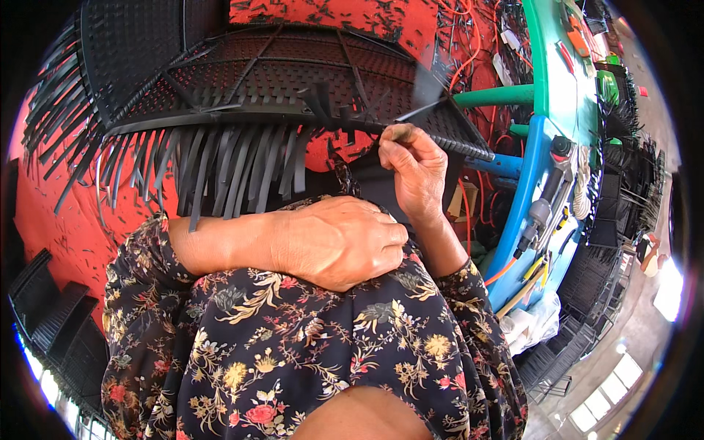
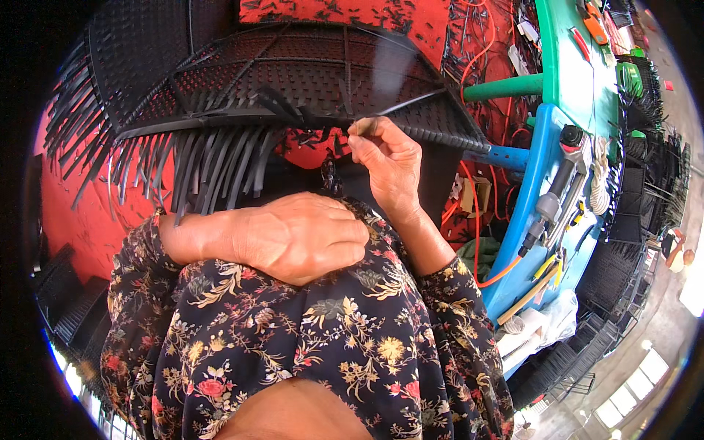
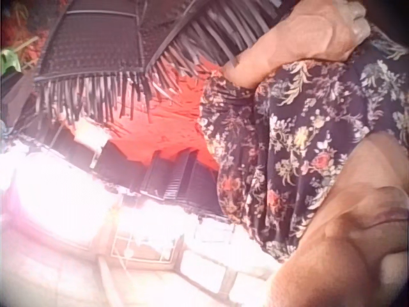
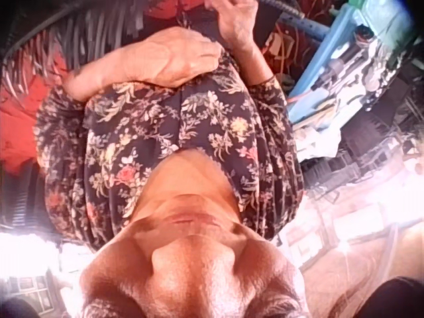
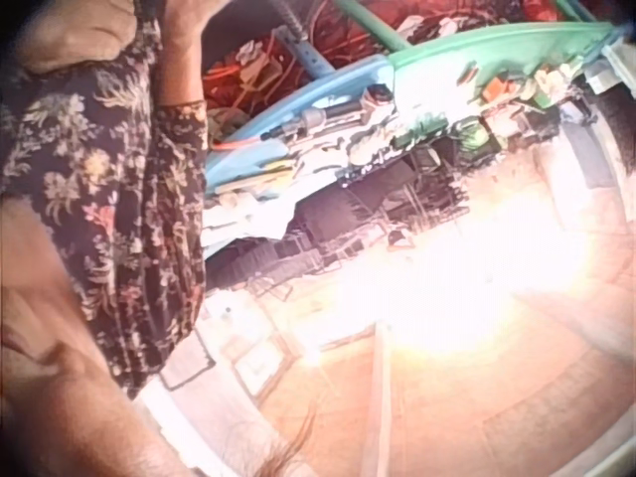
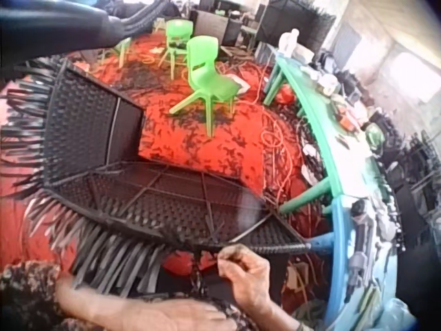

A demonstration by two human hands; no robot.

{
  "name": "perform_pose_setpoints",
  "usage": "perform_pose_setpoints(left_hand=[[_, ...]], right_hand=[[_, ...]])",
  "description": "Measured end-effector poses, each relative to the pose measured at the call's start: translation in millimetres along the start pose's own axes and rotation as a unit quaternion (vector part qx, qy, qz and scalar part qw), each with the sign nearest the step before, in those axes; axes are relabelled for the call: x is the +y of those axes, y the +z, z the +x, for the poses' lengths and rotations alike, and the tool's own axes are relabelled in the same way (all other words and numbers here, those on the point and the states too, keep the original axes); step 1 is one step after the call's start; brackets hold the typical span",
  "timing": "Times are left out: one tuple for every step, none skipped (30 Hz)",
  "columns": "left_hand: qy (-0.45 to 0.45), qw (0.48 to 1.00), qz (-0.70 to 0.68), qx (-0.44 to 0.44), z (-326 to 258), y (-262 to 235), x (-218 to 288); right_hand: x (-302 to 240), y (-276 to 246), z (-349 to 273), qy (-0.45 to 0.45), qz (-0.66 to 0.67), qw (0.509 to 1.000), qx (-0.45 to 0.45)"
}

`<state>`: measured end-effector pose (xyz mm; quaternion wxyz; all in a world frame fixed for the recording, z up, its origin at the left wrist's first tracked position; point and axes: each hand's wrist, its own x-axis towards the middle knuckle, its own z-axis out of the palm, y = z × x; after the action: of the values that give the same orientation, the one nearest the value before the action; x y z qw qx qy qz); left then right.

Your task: The person weaves strips of black material through a metal furniture frame, secures them using a pneumatic stapler, and trims excess with pliers and a utility knife.

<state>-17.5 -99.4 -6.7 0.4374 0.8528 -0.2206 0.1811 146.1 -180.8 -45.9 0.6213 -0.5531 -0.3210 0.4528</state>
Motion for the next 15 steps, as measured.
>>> perform_pose_setpoints(left_hand=[[-0.045,0.998,-0.02,-0.049,1,2,2],[-0.056,0.998,-0.007,-0.02,0,9,-4],[-0.067,0.998,0.008,0.008,-1,13,-12],[-0.06,0.991,0.109,0.05,0,11,-17],[-0.071,0.968,0.216,0.106,-2,14,-24],[-0.094,0.953,0.263,0.121,-3,8,-30],[-0.12,0.932,0.312,0.137,-6,2,-36],[-0.126,0.908,0.366,0.163,-7,-1,-43],[-0.128,0.882,0.413,0.187,-7,-4,-49],[-0.166,0.875,0.409,0.199,-7,-6,-58],[-0.208,0.87,0.406,0.188,-8,-10,-61],[-0.264,0.874,0.377,0.157,-9,-9,-68],[-0.319,0.873,0.346,0.126,-11,-8,-73],[-0.344,0.869,0.343,0.097,-12,-8,-74],[-0.329,0.872,0.347,0.103,-14,-7,-76]], right_hand=[[-1,1,0,-0.04,-0.046,0.998,0.01],[-4,4,0,-0.08,-0.092,0.992,0.019],[-5,6,0,-0.121,-0.136,0.983,0.029],[-2,1,3,-0.168,-0.177,0.969,0.033],[-8,0,6,-0.197,-0.25,0.947,0.036],[-10,-2,7,-0.24,-0.294,0.924,0.034],[-11,-3,9,-0.282,-0.336,0.898,0.026],[-12,-2,9,-0.289,-0.343,0.893,0.023],[-11,0,6,-0.293,-0.354,0.888,0.025],[-10,1,4,-0.297,-0.363,0.883,0.021],[-9,2,3,-0.299,-0.343,0.89,0.018],[-7,4,2,-0.3,-0.321,0.898,0.015],[-5,6,1,-0.302,-0.298,0.905,0.011],[0,7,0,-0.272,-0.243,0.931,0.013],[0,12,-1,-0.232,-0.173,0.957,0.019]])
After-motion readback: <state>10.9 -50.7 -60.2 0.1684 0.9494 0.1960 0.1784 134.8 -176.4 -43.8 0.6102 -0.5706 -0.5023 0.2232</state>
